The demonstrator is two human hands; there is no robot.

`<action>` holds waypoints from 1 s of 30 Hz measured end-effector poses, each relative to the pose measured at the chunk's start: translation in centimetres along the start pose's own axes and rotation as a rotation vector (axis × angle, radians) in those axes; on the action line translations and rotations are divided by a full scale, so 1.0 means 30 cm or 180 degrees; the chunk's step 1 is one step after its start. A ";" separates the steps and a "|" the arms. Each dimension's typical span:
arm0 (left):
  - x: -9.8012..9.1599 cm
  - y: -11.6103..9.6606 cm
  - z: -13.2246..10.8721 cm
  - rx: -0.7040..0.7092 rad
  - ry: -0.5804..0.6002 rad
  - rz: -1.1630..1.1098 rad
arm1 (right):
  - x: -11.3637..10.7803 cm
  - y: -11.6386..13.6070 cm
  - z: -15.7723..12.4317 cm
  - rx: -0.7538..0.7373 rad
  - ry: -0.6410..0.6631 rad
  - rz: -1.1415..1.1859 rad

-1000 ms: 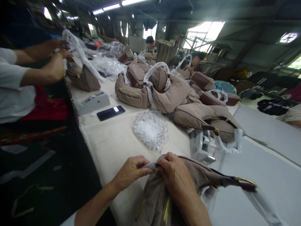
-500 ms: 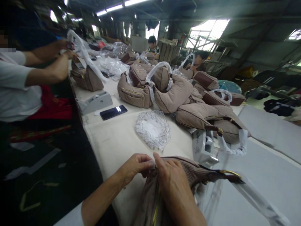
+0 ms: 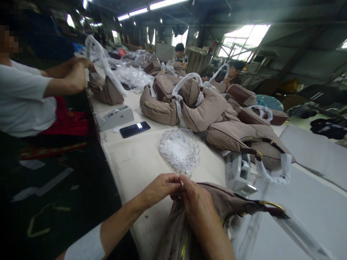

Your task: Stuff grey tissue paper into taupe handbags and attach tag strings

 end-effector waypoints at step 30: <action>-0.055 0.022 -0.050 0.0266 -0.0550 0.0047 | 0.066 -0.006 -0.004 0.0383 0.0669 -0.0292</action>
Point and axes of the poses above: each hand's wrist, its own z-axis towards the middle knuckle, its own x-axis out of the palm, y = z × x, the point moved 9 cm from there along z, towards the middle knuckle, and after that the axes turned 10 degrees about -y, right-handed, at the moved point
